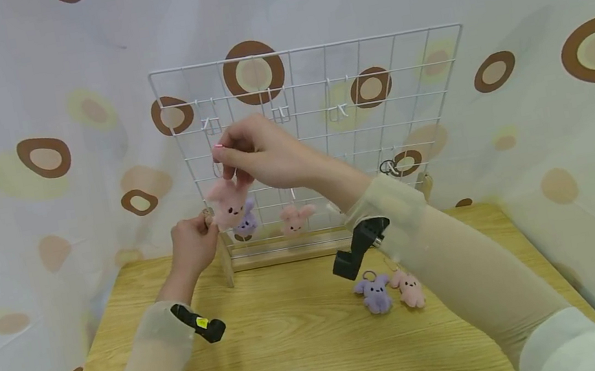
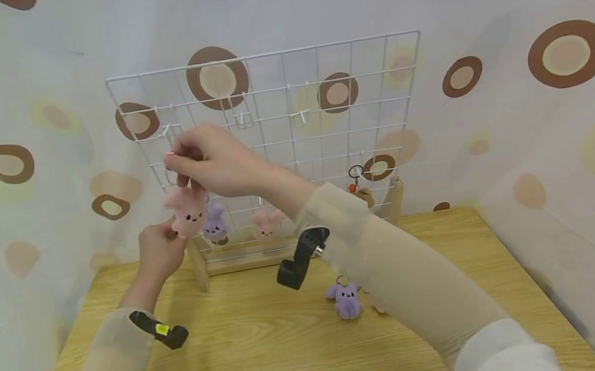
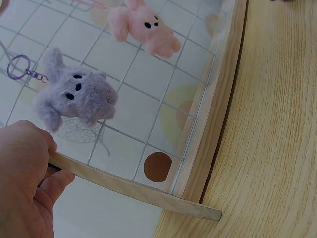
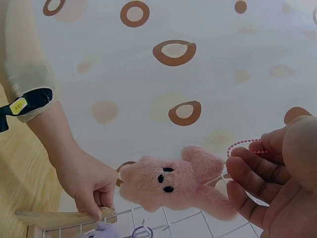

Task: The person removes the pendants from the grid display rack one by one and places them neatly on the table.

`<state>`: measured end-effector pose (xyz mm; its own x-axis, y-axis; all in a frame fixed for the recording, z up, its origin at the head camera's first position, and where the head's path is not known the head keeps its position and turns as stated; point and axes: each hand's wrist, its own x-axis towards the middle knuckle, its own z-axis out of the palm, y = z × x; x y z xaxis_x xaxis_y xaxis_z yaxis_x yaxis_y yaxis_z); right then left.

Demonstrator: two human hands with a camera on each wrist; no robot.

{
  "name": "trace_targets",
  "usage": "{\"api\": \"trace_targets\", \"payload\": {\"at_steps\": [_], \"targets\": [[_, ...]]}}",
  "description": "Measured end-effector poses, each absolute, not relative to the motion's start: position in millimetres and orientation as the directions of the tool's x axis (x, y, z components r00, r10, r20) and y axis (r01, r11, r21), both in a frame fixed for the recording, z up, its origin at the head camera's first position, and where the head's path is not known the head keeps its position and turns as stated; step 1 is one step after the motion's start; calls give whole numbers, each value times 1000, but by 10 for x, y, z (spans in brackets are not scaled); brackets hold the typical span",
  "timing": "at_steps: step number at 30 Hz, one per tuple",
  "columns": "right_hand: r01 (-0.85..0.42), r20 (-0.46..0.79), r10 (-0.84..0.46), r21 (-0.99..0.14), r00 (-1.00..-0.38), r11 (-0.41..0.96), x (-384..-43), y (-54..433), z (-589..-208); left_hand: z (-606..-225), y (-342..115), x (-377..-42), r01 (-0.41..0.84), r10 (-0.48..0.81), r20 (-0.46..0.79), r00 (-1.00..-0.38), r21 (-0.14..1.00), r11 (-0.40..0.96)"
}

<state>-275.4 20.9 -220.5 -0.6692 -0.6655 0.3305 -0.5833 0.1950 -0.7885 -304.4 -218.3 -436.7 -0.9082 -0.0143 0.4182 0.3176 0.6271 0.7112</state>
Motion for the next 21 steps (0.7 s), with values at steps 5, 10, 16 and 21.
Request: {"api": "trace_targets", "payload": {"at_steps": [5,10,16,21], "targets": [[-587,323,-686,-787,-652,187,-2723,319,-2308,-4375,-2187,-3047,313,-9,415,-910,702,639],[-586,315,-703,-791,-637,176,-2701,420,-2409,-4352,-2178,-3036,289,-19,391,-920,712,640],[-579,305,-699,-793,-647,189,-2691,540,-2522,-4351,-2168,-3028,261,-29,361,-932,725,638],[-556,282,-692,-805,-664,205,-2672,636,-2593,-4363,-2165,-3027,256,-34,356,-934,732,631]]}}
